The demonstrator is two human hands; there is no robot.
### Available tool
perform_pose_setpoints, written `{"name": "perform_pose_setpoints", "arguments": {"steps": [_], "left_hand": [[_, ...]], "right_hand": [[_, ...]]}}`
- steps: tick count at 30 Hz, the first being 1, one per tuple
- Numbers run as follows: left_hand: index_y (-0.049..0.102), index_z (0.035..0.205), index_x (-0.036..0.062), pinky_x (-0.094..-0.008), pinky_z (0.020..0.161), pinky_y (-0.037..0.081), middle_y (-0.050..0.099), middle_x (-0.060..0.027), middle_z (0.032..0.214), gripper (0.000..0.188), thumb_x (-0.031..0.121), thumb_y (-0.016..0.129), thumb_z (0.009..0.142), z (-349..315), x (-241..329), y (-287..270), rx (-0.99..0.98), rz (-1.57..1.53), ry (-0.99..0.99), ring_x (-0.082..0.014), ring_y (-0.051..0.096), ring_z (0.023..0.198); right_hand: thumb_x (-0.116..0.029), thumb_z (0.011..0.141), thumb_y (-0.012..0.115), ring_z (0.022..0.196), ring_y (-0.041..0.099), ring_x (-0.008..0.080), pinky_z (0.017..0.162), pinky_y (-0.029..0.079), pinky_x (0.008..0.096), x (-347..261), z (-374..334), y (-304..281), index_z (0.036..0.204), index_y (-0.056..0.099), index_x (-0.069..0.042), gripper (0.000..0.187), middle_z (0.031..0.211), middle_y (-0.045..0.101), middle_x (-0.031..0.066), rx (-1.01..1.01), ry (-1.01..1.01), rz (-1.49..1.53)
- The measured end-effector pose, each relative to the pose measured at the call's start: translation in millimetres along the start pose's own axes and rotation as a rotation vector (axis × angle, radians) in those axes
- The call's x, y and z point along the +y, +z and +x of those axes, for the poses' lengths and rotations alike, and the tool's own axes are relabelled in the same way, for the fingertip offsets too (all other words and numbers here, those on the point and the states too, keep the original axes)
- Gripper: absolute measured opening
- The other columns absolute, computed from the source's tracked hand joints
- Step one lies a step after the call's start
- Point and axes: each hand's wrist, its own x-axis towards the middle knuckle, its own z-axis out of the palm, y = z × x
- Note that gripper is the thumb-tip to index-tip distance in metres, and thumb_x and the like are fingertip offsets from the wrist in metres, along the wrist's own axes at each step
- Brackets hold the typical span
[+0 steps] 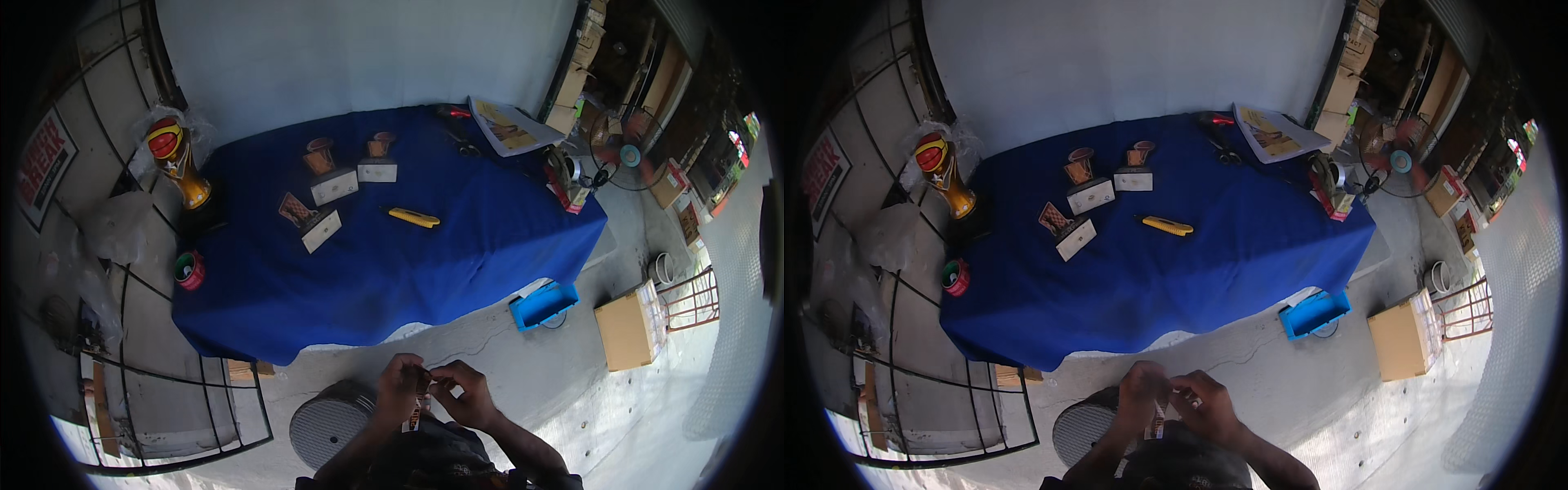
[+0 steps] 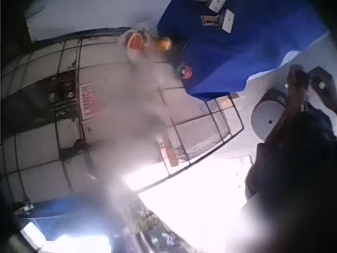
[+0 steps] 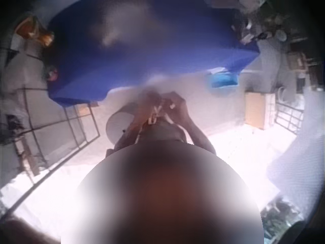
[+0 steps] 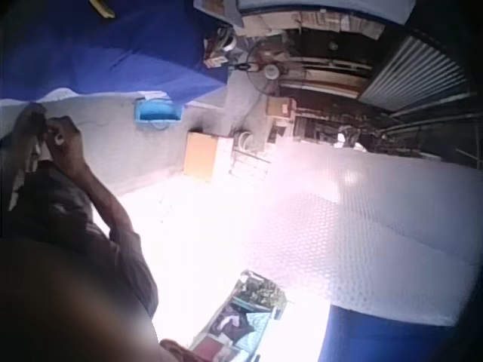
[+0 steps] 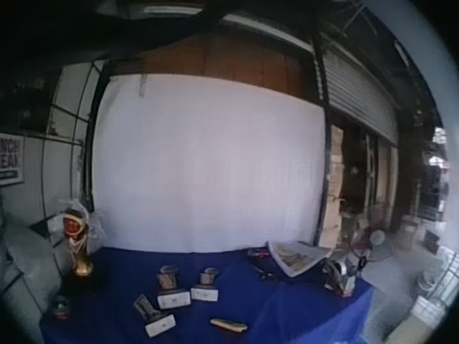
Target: The person retrieves a label from a counter and walks to a table with trophies. They use a hair dryer to heat the label and affix it to the base of a basketball trophy. They then cut bubble wrap with scissors and place the finished trophy aside.
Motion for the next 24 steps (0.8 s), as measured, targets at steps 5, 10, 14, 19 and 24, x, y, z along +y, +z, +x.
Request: {"name": "perform_pose_setpoints", "arguments": {"steps": [5, 10, 14, 19, 24], "left_hand": [[0.057, 0.103, 0.0021, -0.0267, 0.066, 0.049, 0.063, -0.0072, 0.088, 0.012, -0.002, 0.047, 0.099, 83.6, 78.6, 1.3, 0.276, 0.283, 0.347, -0.0115, 0.06, 0.071], [0.058, 0.096, 0.0028, -0.0246, 0.055, 0.043, 0.061, -0.005, 0.084, 0.012, 0.007, 0.048, 0.102, 164.8, 167.4, -19.8, 0.349, 0.205, 0.508, -0.0099, 0.054, 0.061], [0.063, 0.104, 0.0014, -0.0274, 0.051, 0.042, 0.061, -0.006, 0.087, 0.031, 0.031, 0.055, 0.104, 249.7, 224.5, -49.2, 0.547, 0.376, 0.404, -0.0107, 0.052, 0.059], [0.056, 0.132, -0.0048, -0.0416, 0.09, 0.054, 0.066, -0.0222, 0.12, 0.092, 0.069, 0.07, 0.08, 385.8, 265.3, -96.9, 0.862, 0.925, -0.133, -0.0317, 0.07, 0.104], [0.053, 0.127, -0.0113, -0.0438, 0.1, 0.051, 0.067, -0.0259, 0.12, 0.108, 0.074, 0.075, 0.065, 453.6, 251.4, -112.7, 0.735, 1.49, -0.48, -0.0402, 0.065, 0.116]], "right_hand": [[-0.005, 0.086, 0.074, 0.081, 0.068, 0.0181, 0.072, 0.053, 0.0285, 30.5, 109.7, -34.2, 0.111, 0.067, -0.002, 0.026, 0.091, 0.068, 0.0098, -0.105, -0.111, 0.087], [-0.012, 0.089, 0.074, 0.087, 0.068, 0.0163, 0.075, 0.053, 0.0287, 77.1, 260.4, -50.2, 0.116, 0.065, 0.0, 0.031, 0.098, 0.07, 0.0105, -0.168, -0.044, 0.233], [-0.02, 0.09, 0.074, 0.09, 0.07, 0.0184, 0.078, 0.055, 0.0313, 107.0, 402.0, -51.8, 0.121, 0.062, 0.005, 0.042, 0.097, 0.072, 0.0136, -0.04, -0.125, 0.172], [-0.022, 0.084, 0.077, 0.075, 0.069, 0.019, 0.063, 0.055, 0.0302, 113.7, 549.9, -34.2, 0.114, 0.065, 0.008, 0.044, 0.09, 0.071, 0.0142, -0.084, 0.304, 0.15], [-0.022, 0.081, 0.079, 0.057, 0.063, 0.018, 0.049, 0.049, 0.0309, 137.6, 603.9, -17.1, 0.099, 0.067, 0.007, 0.036, 0.082, 0.069, 0.0124, -0.352, 0.504, 0.122]]}}
